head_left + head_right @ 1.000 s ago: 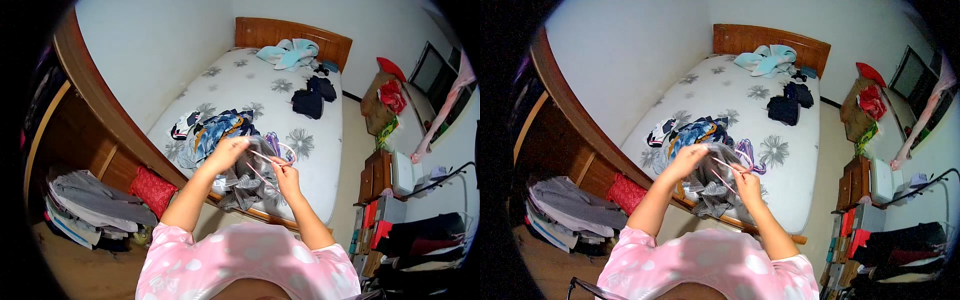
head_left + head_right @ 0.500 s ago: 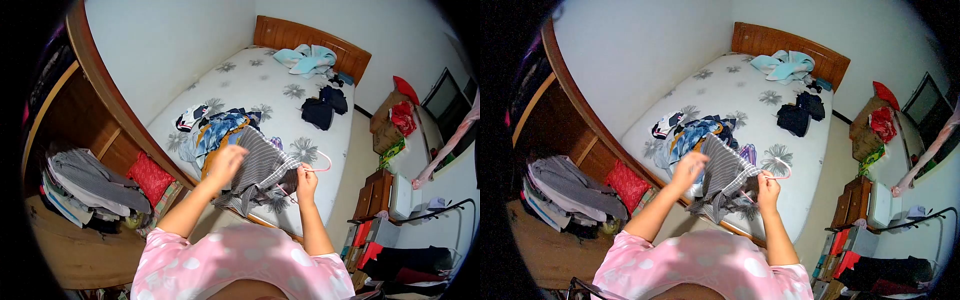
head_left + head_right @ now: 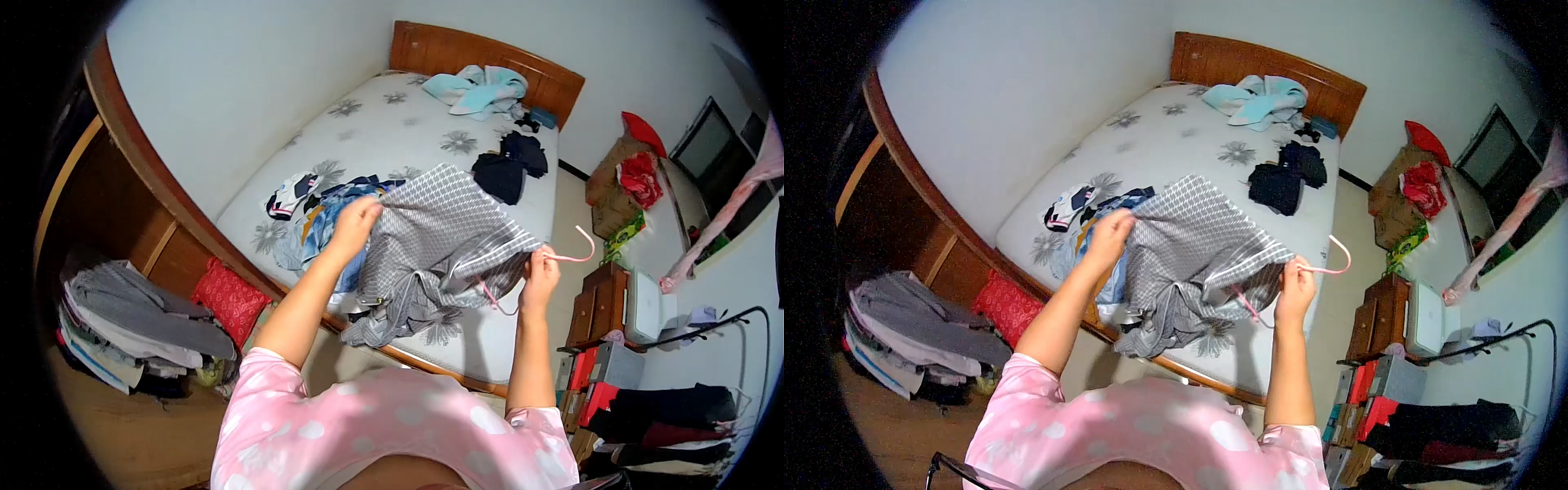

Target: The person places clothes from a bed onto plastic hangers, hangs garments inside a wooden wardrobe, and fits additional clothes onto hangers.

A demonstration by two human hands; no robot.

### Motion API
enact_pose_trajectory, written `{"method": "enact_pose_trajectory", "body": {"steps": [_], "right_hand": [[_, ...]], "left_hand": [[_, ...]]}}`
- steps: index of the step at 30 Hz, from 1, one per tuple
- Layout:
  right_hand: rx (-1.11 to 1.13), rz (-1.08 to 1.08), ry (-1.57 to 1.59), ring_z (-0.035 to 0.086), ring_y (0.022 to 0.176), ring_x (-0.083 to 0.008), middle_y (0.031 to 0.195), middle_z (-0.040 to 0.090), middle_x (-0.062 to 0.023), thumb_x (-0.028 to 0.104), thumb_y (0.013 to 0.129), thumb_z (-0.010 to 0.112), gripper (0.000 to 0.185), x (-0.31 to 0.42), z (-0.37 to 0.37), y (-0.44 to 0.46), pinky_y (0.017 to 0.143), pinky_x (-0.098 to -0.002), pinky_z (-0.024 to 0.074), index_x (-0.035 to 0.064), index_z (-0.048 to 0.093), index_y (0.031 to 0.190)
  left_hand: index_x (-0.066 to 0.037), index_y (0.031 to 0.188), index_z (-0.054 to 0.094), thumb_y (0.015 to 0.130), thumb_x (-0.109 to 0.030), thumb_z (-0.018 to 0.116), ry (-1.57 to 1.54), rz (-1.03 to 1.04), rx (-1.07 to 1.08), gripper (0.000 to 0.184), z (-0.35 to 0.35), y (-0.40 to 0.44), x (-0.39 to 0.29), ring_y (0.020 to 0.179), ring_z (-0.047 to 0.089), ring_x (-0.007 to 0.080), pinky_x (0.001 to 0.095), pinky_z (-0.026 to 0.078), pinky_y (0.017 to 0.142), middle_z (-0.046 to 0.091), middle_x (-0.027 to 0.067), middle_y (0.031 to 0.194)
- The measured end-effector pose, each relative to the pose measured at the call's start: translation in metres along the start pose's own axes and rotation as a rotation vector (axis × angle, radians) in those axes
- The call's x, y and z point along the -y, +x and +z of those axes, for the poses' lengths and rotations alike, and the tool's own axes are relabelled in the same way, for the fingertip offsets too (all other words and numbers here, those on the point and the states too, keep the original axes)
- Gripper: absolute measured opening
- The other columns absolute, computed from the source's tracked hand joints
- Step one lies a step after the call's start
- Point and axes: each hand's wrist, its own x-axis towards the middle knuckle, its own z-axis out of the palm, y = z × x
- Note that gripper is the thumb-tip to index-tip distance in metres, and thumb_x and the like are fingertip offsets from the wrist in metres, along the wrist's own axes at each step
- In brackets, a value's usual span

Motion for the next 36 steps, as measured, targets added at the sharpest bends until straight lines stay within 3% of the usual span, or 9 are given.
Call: {"method": "enact_pose_trajectory", "body": {"steps": [4, 7, 9, 13, 16, 22, 26, 29, 36], "right_hand": [[-0.040, -0.154, -0.056, 0.039, 0.063, -0.0029, 0.075, 0.049, 0.0048, 0.018, 0.093, 0.055, 0.021, 0.020, -0.008, 0.023, 0.055, -0.0173, 0.0291, -0.0014, 0.059, 0.100], [-0.050, -0.149, -0.130, 0.047, 0.078, -0.0061, 0.086, 0.055, 0.0008, 0.015, 0.092, 0.055, 0.022, 0.029, -0.007, 0.020, 0.070, -0.0204, 0.0396, -0.0036, 0.059, 0.103], [-0.017, -0.109, -0.186, 0.047, 0.079, -0.0056, 0.086, 0.055, 0.0009, 0.013, 0.091, 0.056, 0.020, 0.030, -0.001, 0.006, 0.071, -0.0201, 0.0398, -0.0038, 0.061, 0.101], [0.218, -0.233, -0.371, 0.054, 0.075, -0.0108, 0.083, 0.062, -0.0034, 0.008, 0.086, 0.059, 0.015, 0.018, 0.010, -0.018, 0.069, -0.0244, 0.0446, -0.0026, 0.063, 0.097], [0.267, -0.199, -0.381, 0.056, 0.074, -0.0107, 0.081, 0.063, -0.0045, 0.005, 0.085, 0.059, 0.014, 0.005, 0.012, -0.028, 0.069, -0.0248, 0.0455, -0.0026, 0.064, 0.095], [0.438, -0.122, -0.354, 0.058, 0.078, -0.0129, 0.085, 0.064, -0.0071, 0.001, 0.085, 0.056, 0.012, 0.016, 0.002, -0.039, 0.073, -0.0265, 0.0465, -0.0038, 0.064, 0.093], [0.457, -0.149, -0.481, 0.060, 0.072, -0.0149, 0.082, 0.066, -0.0075, 0.004, 0.084, 0.058, 0.013, 0.019, 0.002, -0.043, 0.068, -0.0266, 0.0478, -0.0037, 0.064, 0.092], [0.424, -0.200, -0.495, 0.061, 0.071, -0.0164, 0.082, 0.067, -0.0086, 0.008, 0.084, 0.059, 0.014, 0.012, -0.002, -0.045, 0.067, -0.0271, 0.0486, -0.0034, 0.065, 0.092], [0.374, -0.113, -0.519, 0.064, 0.076, -0.0191, 0.086, 0.068, -0.0113, 0.009, 0.085, 0.060, 0.017, 0.010, -0.001, -0.044, 0.070, -0.0286, 0.0495, -0.0022, 0.065, 0.096]], "left_hand": [[0.003, 0.088, 0.058, 0.088, -0.018, 0.057, -0.040, 0.169, -0.136, 0.021, -0.026, 0.020, -0.076, 0.070, 0.054, 0.0257, 0.0319, 0.042, 0.064, 0.056, 0.0142, 0.076], [0.003, 0.085, 0.058, 0.087, -0.020, 0.059, 0.061, 0.061, 0.380, 0.023, -0.032, 0.014, -0.076, 0.069, 0.053, 0.0256, 0.0330, 0.042, 0.064, 0.056, 0.0142, 0.076], [-0.002, 0.084, 0.062, 0.083, -0.022, 0.064, 0.069, 0.021, 0.375, 0.021, -0.030, 0.005, -0.076, 0.080, 0.056, 0.0222, 0.0318, 0.044, 0.072, 0.059, 0.0083, 0.083], [-0.006, 0.105, 0.060, 0.078, -0.021, 0.067, 0.303, 0.399, 0.027, 0.031, -0.022, 0.013, -0.097, 0.103, 0.052, 0.0296, 0.0417, 0.039, 0.092, 0.059, 0.0106, 0.106], [-0.011, 0.108, 0.061, 0.084, -0.035, 0.059, 0.350, 0.460, 0.283, 0.034, -0.001, 0.015, -0.089, 0.107, 0.053, 0.0273, 0.0465, 0.030, 0.101, 0.060, 0.0092, 0.111], [-0.002, 0.096, 0.063, 0.095, -0.031, 0.048, 0.005, -0.005, 0.933, 0.033, 0.012, 0.017, -0.060, 0.087, 0.060, 0.0198, 0.0311, 0.045, 0.079, 0.065, 0.0061, 0.086], [0.000, 0.084, 0.058, 0.094, -0.029, 0.052, -0.273, -0.141, 1.233, 0.031, 0.027, 0.018, -0.046, 0.073, 0.043, 0.0060, 0.0241, 0.040, 0.068, 0.049, -0.0045, 0.072], [0.000, 0.081, 0.056, 0.093, -0.027, 0.054, -0.315, -0.154, 1.117, 0.030, 0.030, 0.013, -0.054, 0.071, 0.043, 0.0055, 0.0246, 0.039, 0.065, 0.049, -0.0047, 0.071], [-0.002, 0.081, 0.056, 0.087, -0.017, 0.056, -0.116, 0.198, 0.606, 0.017, 0.040, 0.008, -0.072, 0.077, 0.053, 0.0242, 0.0335, 0.042, 0.071, 0.054, 0.0088, 0.078]]}}
